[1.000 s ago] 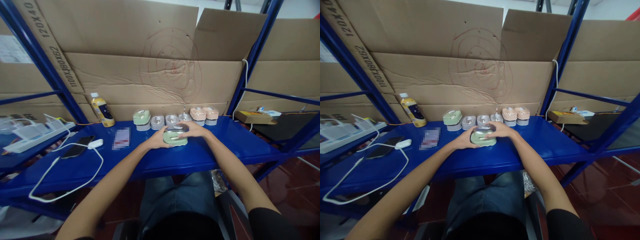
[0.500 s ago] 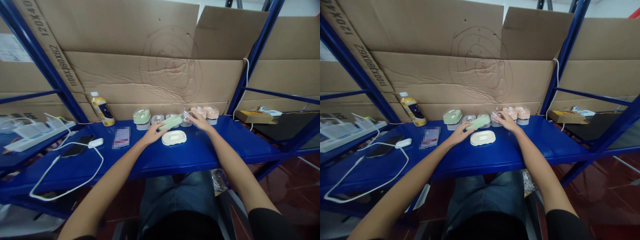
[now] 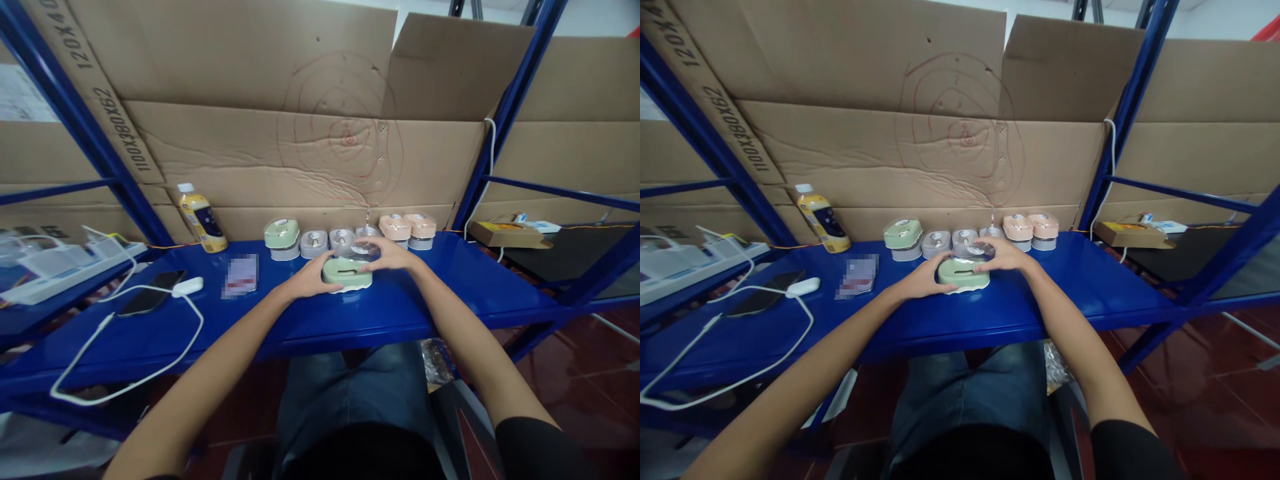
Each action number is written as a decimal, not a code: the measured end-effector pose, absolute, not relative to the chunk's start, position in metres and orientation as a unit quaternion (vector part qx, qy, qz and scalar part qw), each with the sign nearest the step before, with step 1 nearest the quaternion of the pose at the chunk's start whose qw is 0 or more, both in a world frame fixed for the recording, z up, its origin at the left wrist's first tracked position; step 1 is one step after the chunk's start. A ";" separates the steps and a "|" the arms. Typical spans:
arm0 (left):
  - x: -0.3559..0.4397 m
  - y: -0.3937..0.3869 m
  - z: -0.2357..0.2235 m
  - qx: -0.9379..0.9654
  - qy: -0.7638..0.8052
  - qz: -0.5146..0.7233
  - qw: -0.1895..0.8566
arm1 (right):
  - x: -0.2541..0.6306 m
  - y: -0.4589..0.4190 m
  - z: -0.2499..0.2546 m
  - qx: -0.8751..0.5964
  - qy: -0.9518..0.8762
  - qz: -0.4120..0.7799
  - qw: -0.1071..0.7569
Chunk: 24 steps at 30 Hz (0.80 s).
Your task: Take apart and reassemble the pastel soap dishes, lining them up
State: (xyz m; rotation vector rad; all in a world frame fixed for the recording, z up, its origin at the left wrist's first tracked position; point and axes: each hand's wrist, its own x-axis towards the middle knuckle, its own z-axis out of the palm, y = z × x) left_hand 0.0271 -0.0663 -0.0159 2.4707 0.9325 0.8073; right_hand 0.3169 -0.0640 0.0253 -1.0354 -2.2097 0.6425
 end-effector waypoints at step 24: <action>0.033 -0.074 -0.014 0.898 0.311 0.259 0.175 | 0.290 -0.077 0.015 -0.359 -0.879 0.189 0.250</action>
